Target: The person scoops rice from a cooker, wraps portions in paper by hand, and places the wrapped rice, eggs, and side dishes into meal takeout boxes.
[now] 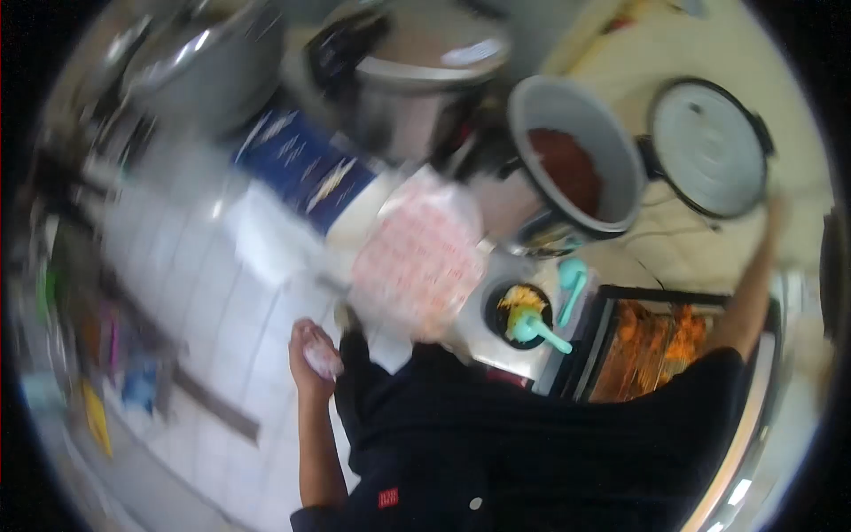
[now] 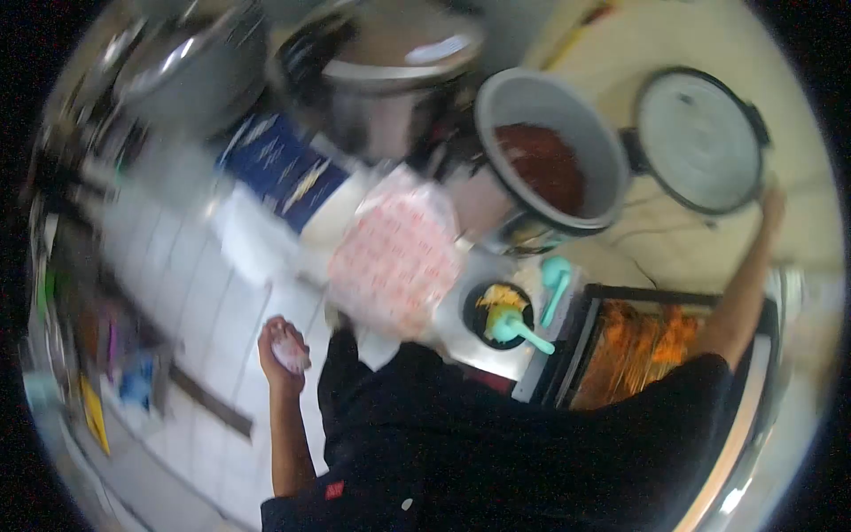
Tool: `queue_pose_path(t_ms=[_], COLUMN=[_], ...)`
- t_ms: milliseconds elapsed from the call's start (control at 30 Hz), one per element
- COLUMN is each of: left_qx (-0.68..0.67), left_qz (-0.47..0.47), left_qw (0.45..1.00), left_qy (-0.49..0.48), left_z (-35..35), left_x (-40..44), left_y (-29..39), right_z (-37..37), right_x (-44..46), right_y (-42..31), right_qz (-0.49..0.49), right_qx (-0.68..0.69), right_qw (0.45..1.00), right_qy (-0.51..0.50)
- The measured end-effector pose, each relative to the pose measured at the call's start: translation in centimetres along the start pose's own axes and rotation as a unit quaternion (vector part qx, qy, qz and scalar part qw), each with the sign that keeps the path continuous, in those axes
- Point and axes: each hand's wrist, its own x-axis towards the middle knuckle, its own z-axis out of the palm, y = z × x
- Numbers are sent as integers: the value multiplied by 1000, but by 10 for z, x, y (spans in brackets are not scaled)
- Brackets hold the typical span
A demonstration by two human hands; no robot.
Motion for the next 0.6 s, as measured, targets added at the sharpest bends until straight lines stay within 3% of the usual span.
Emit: queue_pose_path(t_ms=[100, 167, 200, 233, 267, 400, 467, 533, 600], left_qx=[-25, -27, -34, -50, -26, -16, -3, 12, 20], left_qz=[53, 54, 65, 51, 44, -7, -9, 3, 24], left_qw=[996, 975, 984, 985, 974, 990, 994, 996, 997], left_qy=[68, 212, 160, 159, 218, 141, 105, 83, 77], left_z=[-84, -104, -134, -144, -135, -162, -178, -205, -240], left_x=[-40, -62, -65, -71, -75, -80, -85, -96, -113], left_y=[-30, -50, -64, -71, -70, -60, -48, -39, -33], right_z=[8, -3, -16, -32, -54, -133, -182, -217, -201], right_x=[45, 43, 38, 31, 22, -64, -154, -222, -234], right_y=[-25, -29, -31, -28, -25, -29, -50, -70, -96], right_qz=[-98, -125, -129, -130, -130, -158, -228, -340, -352], right_qx=[9, 19, 32, 44, 62, 136, 186, 236, 256], right_qw=[995, 992, 990, 989, 987, 971, 952, 910, 899], right_qy=[1, 23, 41, 54, 73, 115, 88, -5, 52])
